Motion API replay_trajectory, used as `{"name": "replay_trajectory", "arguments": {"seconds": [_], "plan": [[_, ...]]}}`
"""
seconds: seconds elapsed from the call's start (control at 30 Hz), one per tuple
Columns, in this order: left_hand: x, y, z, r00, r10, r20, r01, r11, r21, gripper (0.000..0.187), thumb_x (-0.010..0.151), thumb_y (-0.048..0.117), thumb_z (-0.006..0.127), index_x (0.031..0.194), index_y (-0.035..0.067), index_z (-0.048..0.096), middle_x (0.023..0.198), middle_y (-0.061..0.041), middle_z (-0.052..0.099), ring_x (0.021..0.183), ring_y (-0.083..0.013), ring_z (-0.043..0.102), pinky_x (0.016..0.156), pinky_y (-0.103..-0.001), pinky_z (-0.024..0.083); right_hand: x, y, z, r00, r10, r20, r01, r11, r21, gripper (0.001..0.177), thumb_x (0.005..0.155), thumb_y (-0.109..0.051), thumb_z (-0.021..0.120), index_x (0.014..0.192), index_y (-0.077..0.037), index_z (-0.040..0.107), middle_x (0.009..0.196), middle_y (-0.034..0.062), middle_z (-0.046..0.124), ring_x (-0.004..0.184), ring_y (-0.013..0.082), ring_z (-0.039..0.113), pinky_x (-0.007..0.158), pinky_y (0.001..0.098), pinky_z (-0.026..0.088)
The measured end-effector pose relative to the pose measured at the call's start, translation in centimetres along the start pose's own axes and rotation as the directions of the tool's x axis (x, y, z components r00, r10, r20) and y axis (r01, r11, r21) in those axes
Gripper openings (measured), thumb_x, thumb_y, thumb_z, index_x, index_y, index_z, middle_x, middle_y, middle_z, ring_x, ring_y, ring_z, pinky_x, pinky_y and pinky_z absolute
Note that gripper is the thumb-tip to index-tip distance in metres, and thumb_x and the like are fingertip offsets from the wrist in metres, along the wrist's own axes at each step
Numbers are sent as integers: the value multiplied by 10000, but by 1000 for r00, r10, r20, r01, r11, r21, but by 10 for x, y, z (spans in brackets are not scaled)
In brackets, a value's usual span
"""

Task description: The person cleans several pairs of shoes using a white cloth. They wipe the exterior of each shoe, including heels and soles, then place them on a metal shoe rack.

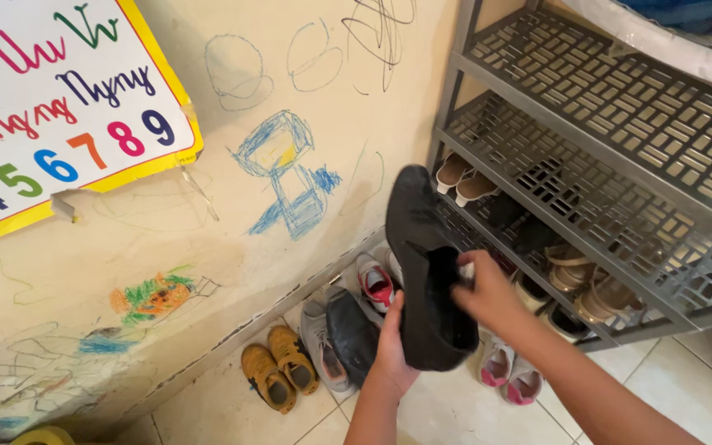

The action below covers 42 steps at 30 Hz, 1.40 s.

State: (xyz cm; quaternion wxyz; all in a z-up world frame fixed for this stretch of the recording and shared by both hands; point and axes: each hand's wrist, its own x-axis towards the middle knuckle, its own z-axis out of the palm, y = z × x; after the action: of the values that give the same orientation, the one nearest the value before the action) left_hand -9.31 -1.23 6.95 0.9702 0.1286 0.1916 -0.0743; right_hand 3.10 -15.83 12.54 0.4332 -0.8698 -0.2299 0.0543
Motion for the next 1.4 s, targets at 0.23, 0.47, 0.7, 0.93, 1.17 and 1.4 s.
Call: {"name": "replay_trajectory", "arguments": {"seconds": [0.23, 0.47, 0.7, 0.93, 1.17, 1.4], "plan": [[-10, -1, 17, 996, 28, 90, -18, 994, -106, 610, 980, 553, 506, 1345, 81, 637, 1291, -95, 705, 1177, -262, 668, 1059, -415, 509, -2, -9, -19, 992, 123, 10, -123, 987, 106, 375, 861, -180, 673, 1219, -84, 618, 832, 98, 621, 760, 196, 589, 698, 342, 489], [1, 10, 37, 969, -211, 125, 210, 977, 16, 762, 967, 663, 408, 1415, 72, 582, 1342, -170, 676, 1157, -355, 675, 980, -561, 519, 14, 7, -29, 915, 397, 76, -399, 854, 335, 324, 866, -159, 640, 1179, -77, 660, 733, 28, 584, 638, 138, 513, 570, 312, 410], [-3, 11, 42, 955, -254, 153, 252, 967, 33, 877, 984, 739, 379, 1458, 23, 561, 1330, -247, 663, 1116, -480, 657, 939, -556, 551, 25, 16, -30, 915, 380, 135, -403, 853, 331, 273, 861, -125, 654, 1124, -59, 681, 704, 31, 518, 603, 138, 438, 528, 323, 329], [8, 20, 33, 993, 22, -116, 30, 900, 434, 781, 933, 690, 412, 1430, 115, 594, 1329, -107, 703, 1200, -278, 669, 1031, -417, 500, -1, -20, -32, 987, -85, -136, 80, 996, -42, 300, 869, -75, 622, 1156, 7, 609, 893, 155, 642, 826, 336, 620, 713, 401, 490], [31, 9, 18, 708, 699, 98, -445, 334, 831, 509, 876, 140, 700, 1353, 39, 552, 1214, -123, 731, 1140, -243, 690, 998, -303, 485, -52, -32, 1, 906, -410, -106, 391, 906, -162, 408, 893, -64, 557, 1287, 13, 487, 1133, 236, 533, 1045, 416, 576, 914, 435, 487], [-11, 7, 16, 573, 817, 61, 10, -81, 997, 710, 714, -74, 637, 1392, 126, 575, 1000, -248, 719, 974, -421, 677, 853, -480, 521, -43, -26, -12, 962, -212, -170, 234, 965, 121, 285, 1020, -78, 422, 1252, -44, 583, 1172, 152, 603, 1065, 312, 602, 985, 380, 458]]}}
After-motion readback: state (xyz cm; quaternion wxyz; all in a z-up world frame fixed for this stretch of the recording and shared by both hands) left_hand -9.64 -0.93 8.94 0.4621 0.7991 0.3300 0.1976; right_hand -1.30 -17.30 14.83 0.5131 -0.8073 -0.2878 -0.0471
